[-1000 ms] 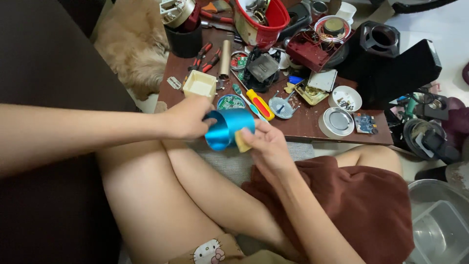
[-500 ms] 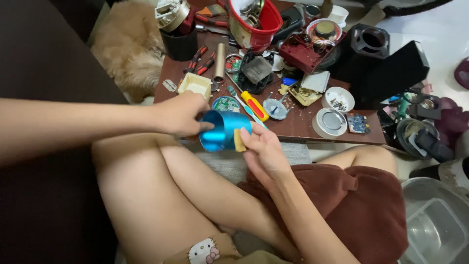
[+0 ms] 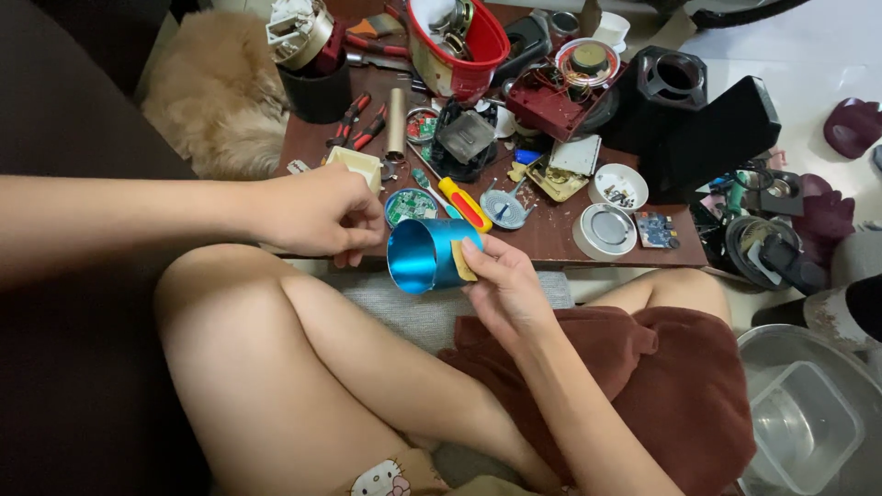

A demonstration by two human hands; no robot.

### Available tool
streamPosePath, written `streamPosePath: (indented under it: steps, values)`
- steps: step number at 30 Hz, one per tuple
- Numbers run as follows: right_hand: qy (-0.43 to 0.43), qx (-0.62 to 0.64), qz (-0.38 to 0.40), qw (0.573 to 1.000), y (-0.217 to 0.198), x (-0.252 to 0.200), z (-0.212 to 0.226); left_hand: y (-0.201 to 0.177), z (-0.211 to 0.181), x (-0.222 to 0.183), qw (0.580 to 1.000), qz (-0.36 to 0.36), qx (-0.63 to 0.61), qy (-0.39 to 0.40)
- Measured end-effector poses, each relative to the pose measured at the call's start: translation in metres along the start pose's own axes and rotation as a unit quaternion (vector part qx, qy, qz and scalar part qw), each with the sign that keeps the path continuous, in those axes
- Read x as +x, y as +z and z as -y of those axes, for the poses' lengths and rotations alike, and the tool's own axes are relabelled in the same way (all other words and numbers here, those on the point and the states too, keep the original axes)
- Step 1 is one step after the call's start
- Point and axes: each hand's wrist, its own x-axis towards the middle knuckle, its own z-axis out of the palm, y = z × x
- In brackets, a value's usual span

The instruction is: The person manually sands a blue cylindrical metal piece using a small piece of sandpaper.

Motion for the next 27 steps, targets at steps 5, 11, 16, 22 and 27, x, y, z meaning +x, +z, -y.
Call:
streamPosePath:
  steps: [5, 11, 16, 22, 27]
  values:
    - [0.0, 0.011, -0.001, 1.0, -0.004, 0.003, -0.006, 0.008, 0.007, 0.008, 0.998, 0.007, -0.036, -0.05]
    - [0.006, -0.002, 0.01, 1.0, 0.004, 0.001, -0.009, 0.012, 0.01, 0.006, 0.998, 0.021, -0.026, -0.049]
    - [0.016, -0.01, 0.003, 1.0, 0.0, 0.001, -0.012, 0.007, 0.002, 0.004, 0.999, 0.006, -0.021, -0.042]
    - [-0.012, 0.037, -0.011, 0.999, 0.017, 0.002, -0.011, 0.02, 0.012, 0.009, 0.998, 0.017, -0.055, -0.034]
    - [-0.001, 0.007, 0.045, 0.999, -0.011, 0.007, -0.023, 0.022, 0.019, 0.009, 1.0, -0.019, -0.007, -0.013]
